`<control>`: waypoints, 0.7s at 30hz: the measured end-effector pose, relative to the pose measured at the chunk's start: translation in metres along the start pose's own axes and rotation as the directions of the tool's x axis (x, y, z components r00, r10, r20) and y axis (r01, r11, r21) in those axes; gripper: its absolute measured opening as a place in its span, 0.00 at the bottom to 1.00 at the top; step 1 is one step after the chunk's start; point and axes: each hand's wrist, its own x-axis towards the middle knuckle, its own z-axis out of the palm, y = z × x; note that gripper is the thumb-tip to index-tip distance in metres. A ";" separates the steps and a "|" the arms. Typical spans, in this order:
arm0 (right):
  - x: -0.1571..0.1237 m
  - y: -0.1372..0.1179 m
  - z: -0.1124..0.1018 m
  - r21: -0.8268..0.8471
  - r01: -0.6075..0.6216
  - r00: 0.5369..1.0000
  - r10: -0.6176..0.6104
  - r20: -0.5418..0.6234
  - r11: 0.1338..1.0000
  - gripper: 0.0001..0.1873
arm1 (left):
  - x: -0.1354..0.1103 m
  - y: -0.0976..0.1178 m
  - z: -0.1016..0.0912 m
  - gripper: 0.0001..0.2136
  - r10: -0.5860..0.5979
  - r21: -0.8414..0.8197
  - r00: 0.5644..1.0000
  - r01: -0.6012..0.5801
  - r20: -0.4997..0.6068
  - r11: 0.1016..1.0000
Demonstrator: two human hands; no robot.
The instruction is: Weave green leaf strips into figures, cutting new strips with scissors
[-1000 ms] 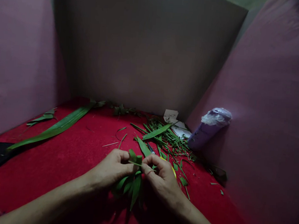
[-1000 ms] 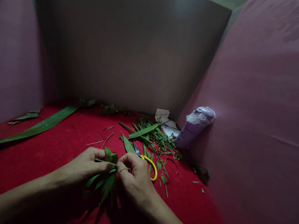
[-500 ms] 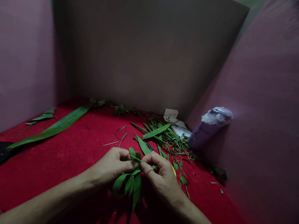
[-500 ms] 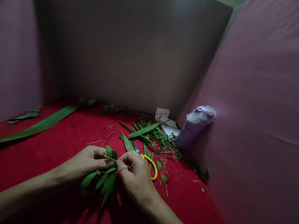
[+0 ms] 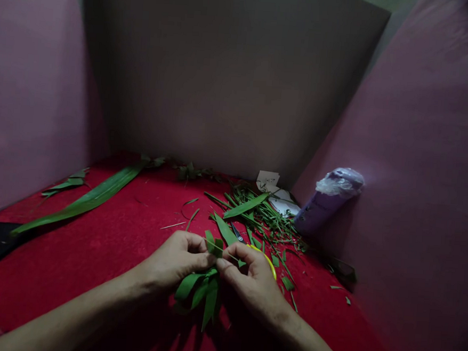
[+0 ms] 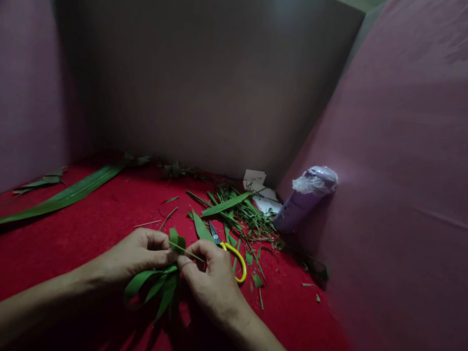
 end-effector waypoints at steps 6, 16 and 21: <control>0.000 -0.004 -0.001 0.021 0.014 1.000 -0.015 0.013 1.000 0.08 | -0.001 0.001 0.001 0.22 -0.005 0.026 0.999 0.004 0.046 1.000; 0.001 -0.003 -0.001 0.009 0.038 0.999 -0.038 -0.003 0.999 0.08 | -0.002 0.001 0.000 0.21 -0.011 0.046 0.998 0.008 0.057 0.999; 0.001 -0.004 0.000 -0.008 0.050 0.999 -0.050 -0.012 0.999 0.07 | -0.002 0.000 0.000 0.21 0.007 0.040 0.997 -0.010 0.073 0.999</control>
